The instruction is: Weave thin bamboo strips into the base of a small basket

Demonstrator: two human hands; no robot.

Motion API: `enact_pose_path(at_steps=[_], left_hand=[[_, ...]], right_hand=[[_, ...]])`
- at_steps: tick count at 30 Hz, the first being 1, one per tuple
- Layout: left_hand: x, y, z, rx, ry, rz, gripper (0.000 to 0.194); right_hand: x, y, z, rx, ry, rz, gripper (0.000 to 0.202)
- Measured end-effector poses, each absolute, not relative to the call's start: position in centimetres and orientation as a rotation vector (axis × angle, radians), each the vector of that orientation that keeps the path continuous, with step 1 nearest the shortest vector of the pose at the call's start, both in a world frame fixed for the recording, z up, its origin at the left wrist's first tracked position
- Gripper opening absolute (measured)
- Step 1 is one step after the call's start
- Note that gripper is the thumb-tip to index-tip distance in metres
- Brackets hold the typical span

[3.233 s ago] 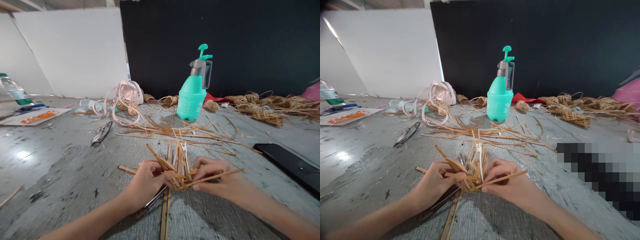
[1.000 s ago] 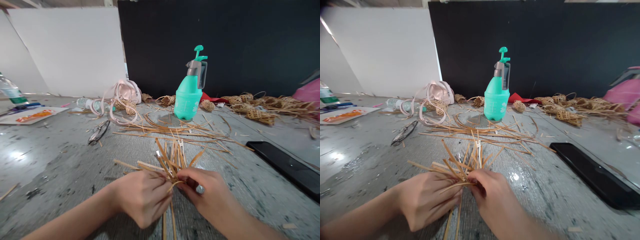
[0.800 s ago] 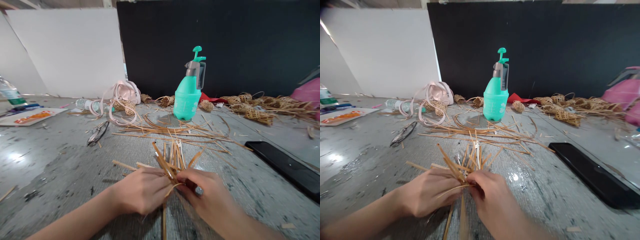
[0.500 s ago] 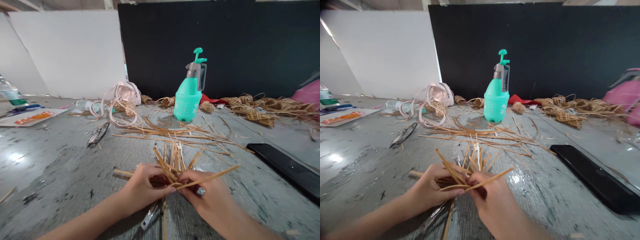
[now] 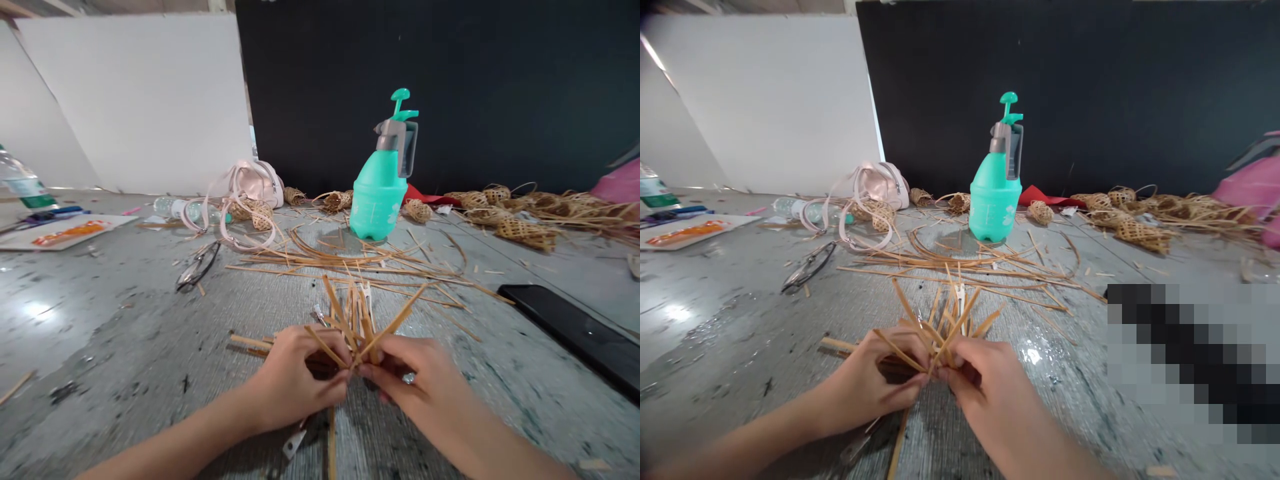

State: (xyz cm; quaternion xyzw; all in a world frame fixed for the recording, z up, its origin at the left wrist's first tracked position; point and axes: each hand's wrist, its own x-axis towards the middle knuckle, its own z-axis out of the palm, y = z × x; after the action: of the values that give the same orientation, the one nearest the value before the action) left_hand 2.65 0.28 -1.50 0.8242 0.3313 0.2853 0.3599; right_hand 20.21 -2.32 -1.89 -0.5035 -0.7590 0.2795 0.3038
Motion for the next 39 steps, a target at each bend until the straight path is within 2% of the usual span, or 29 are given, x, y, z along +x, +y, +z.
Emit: enact_pose_path(at_steps=[4,10,14,18,25,28,30,39], left_hand=[[2.6,0.2,-1.7,2.093,0.852,0.775,0.011],[2.9,0.2,-1.4,1.677,0.892,0.792,0.010],[3.1,0.2,-1.4,1.529,0.949,0.791,0.010],[2.9,0.2,-1.5,1.547,0.933,0.799,0.006],[2.6,0.3,-1.3,1.531,0.819,0.815,0.006],[2.4,0.3,-1.3,1.552,0.814,0.790,0.000],[2.3,0.3,-1.3,1.623,0.805,0.792,0.003],[2.7,0.0,-0.5,1.604,0.839,0.790,0.013]], right_hand=[[19.9,-2.5,-2.0,-1.337,-2.029,0.671,0.019],[19.8,-2.8,-1.8,-1.252,-2.037,0.775,0.014],[20.0,-2.9,-1.6,-1.208,-2.110,0.698,0.015],[19.9,-3.0,-1.6,-1.144,-2.120,0.584,0.017],[20.1,-3.0,-2.0,-1.091,-2.122,0.590,0.021],[20.4,-3.0,-2.4,-1.076,-2.157,0.522,0.036],[20.6,-3.0,-2.6,-1.030,-2.196,0.484,0.042],[20.4,-2.9,-1.9,-0.935,-2.201,0.626,0.036]])
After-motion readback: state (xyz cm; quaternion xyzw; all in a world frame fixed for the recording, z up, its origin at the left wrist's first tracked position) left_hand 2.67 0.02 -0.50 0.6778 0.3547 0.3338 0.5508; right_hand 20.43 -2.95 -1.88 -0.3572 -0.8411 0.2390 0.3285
